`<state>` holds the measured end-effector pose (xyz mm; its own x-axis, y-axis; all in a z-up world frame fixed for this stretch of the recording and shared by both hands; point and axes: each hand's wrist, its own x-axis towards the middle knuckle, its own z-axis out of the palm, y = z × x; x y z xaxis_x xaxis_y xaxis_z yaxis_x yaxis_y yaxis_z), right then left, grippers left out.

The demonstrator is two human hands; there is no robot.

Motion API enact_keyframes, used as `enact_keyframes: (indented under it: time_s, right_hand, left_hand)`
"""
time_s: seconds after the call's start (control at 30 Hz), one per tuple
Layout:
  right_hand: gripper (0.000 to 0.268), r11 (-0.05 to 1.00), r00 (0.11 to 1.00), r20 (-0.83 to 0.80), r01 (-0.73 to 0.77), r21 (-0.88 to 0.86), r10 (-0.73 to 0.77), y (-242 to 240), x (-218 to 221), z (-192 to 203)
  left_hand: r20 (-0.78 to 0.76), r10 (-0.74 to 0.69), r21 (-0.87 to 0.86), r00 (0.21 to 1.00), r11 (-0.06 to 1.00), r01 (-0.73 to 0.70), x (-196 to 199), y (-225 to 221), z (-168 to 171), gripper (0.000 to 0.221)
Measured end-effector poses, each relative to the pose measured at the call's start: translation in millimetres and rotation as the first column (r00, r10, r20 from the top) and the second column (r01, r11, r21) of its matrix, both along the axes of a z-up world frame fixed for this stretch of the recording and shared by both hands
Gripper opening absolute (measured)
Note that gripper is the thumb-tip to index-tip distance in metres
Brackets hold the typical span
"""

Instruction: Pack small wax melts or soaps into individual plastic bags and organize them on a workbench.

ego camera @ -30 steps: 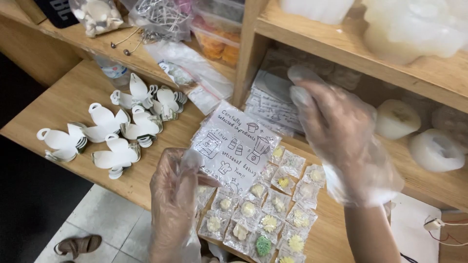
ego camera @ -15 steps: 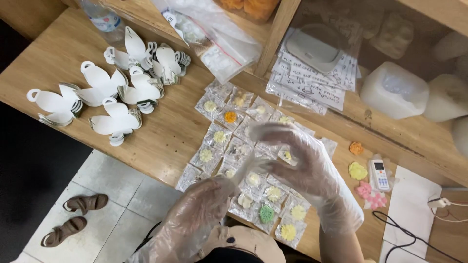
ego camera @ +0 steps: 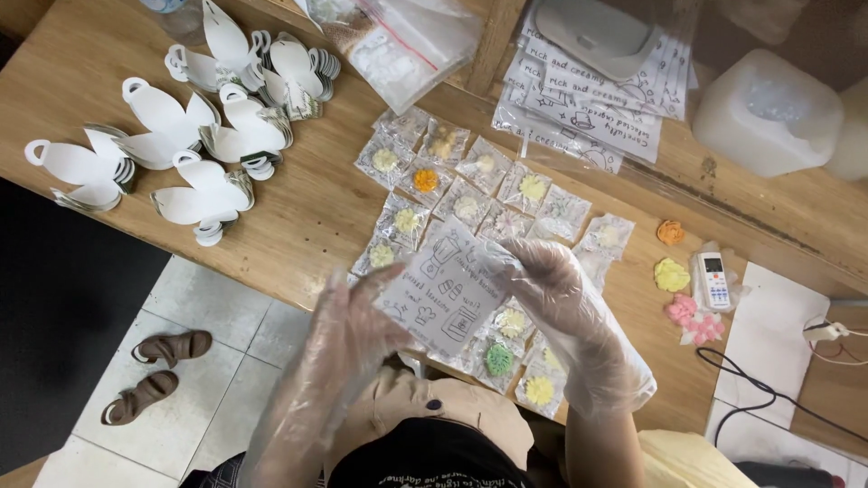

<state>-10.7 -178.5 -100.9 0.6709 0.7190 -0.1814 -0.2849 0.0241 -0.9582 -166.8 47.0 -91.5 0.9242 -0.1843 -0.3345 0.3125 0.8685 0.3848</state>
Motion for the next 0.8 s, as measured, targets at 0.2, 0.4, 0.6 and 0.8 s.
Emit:
enact_keyframes:
  time_s: [0.2, 0.4, 0.6, 0.8]
  right_hand:
    - [0.026, 0.976, 0.984, 0.148, -0.071, -0.204, 0.102, -3.6, -5.1, 2.2]
    - [0.023, 0.948, 0.932, 0.293, -0.125, -0.293, 0.214, -4.6, -14.3, 7.6]
    - [0.023, 0.894, 0.740, 0.672, 0.318, -0.316, -0.025, -8.2, -32.7, 39.2]
    - [0.026, 0.859, 0.456, 0.887, 0.425, -0.285, 0.068, -1.8, -46.1, 37.7]
  left_hand:
    - [0.247, -0.150, 0.599, 0.957, 0.800, -0.030, 5.4, 6.5, -4.8, 0.081]
    - [-0.314, -0.212, 0.819, 0.925, 0.433, 0.377, 11.3, -22.4, -34.5, 0.046]
    - [-0.123, -0.036, 0.829, 0.992, 0.545, 0.122, 22.9, -27.6, -38.6, 0.037]
    - [-0.187, 0.017, 0.932, 0.982, 0.319, 0.172, 42.5, -29.2, -29.5, 0.028]
